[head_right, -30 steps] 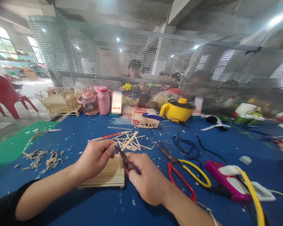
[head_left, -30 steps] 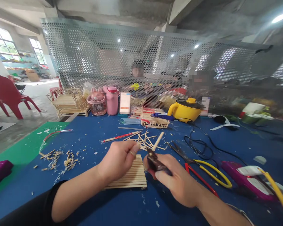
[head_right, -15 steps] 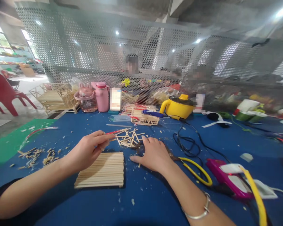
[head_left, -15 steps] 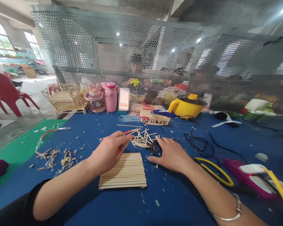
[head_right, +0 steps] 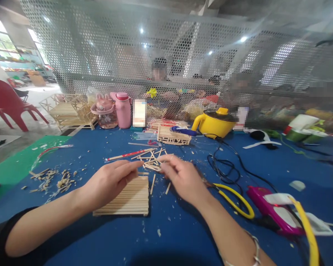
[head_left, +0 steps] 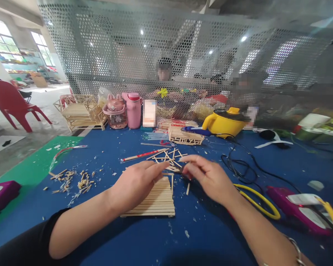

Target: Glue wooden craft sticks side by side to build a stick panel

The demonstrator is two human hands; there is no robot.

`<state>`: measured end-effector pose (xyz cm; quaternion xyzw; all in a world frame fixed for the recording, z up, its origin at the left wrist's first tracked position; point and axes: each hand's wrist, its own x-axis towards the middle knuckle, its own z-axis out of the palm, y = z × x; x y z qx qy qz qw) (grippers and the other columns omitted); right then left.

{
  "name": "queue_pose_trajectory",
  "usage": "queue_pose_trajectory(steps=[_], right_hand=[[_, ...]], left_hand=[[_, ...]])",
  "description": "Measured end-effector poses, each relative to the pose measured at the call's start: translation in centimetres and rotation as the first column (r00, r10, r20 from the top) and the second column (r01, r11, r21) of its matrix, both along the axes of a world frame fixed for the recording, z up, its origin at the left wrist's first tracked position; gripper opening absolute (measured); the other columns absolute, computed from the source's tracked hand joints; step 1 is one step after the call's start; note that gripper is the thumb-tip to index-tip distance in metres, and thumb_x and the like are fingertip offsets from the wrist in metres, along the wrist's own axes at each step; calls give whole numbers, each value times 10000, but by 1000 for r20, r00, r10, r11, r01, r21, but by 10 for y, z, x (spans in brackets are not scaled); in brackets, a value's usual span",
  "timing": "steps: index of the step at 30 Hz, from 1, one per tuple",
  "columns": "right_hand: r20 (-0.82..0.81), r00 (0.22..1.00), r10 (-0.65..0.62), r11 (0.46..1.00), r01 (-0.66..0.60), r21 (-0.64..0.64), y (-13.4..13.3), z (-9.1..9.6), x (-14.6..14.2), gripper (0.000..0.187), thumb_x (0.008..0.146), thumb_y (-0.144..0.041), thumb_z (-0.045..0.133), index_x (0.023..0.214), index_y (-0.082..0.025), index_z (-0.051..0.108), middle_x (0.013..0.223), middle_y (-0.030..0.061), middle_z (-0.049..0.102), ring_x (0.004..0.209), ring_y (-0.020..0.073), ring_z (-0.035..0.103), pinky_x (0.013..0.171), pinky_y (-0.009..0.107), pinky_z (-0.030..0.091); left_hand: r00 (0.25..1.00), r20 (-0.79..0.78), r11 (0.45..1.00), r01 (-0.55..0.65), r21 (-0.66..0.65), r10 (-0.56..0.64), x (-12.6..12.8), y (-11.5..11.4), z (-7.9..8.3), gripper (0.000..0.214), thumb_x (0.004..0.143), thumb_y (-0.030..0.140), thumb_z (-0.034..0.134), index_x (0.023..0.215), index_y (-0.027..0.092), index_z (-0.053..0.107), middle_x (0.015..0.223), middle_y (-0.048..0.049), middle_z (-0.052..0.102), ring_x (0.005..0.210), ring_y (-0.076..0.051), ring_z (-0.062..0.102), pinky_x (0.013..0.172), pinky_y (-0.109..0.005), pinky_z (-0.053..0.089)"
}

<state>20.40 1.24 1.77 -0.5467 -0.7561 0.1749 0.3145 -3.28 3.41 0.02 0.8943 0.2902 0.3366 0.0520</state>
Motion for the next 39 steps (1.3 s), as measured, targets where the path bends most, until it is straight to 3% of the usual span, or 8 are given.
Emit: queue_pose_trajectory(steps=[5,10,15,20,23,27,33,39], right_hand=[[11,1000,0,1000,0,-30,3,5,8,193,878,-361,535,916,-226,667,849,12,726,757,176,658,706,287,497],[-41,961,274,956,-277,-99,-18,5,-33,206,915,-292,496,1015,-257,672,875,-15,728,773,137,664,719,235,491],[-19,954,300,941,-299,-161,-18,2,-37,192,913,-233,507,963,-269,688,905,-28,742,810,144,683,734,232,498],[113,982,154,985,-144,-94,-2,1,-11,189,907,-275,524,1000,-298,687,978,-24,747,886,175,691,804,277,516],[177,981,82,996,-73,-58,8,-1,-4,165,901,-279,526,923,-295,688,905,-24,745,827,176,691,767,286,524],[179,977,118,993,-116,-22,18,-11,-15,165,913,-254,500,937,-286,661,881,-5,720,839,177,674,771,297,519],[122,970,210,975,-216,45,28,-25,-35,140,903,-207,502,927,-268,626,900,22,679,834,172,656,738,281,518],[147,957,248,968,-252,10,33,-28,-38,149,907,-211,493,916,-268,631,865,20,671,786,168,661,700,282,529]], left_hand=[[994,55,995,-92,-44,95,-23,-3,2,257,931,136,452,1170,158,544,897,-51,698,815,-154,662,749,-263,525],[991,-93,995,96,-21,-98,-16,-20,0,372,948,155,451,1313,207,405,898,-30,692,745,-156,639,674,-262,502],[983,-121,990,137,-26,-140,-8,-17,3,310,954,171,423,1262,189,452,919,-55,694,764,-168,649,674,-273,509],[987,37,984,-156,-82,159,-44,-4,1,275,928,159,430,1160,182,576,1026,-72,668,957,-188,627,840,-293,487],[901,17,859,-407,-311,434,-64,2,-4,281,942,299,421,1080,196,642,914,-48,665,784,-172,630,690,-263,497],[859,-128,657,-467,-591,496,-68,5,-13,382,935,420,389,1066,203,675,683,-15,644,614,-174,593,555,-262,459],[856,60,219,-63,-974,513,-65,6,-25,469,913,500,423,1176,159,607,716,-8,614,583,-132,582,499,-229,469],[777,153,-6,198,-980,611,-63,13,-21,483,787,536,616,1060,141,662,677,-14,647,582,-118,597,570,-241,501]])
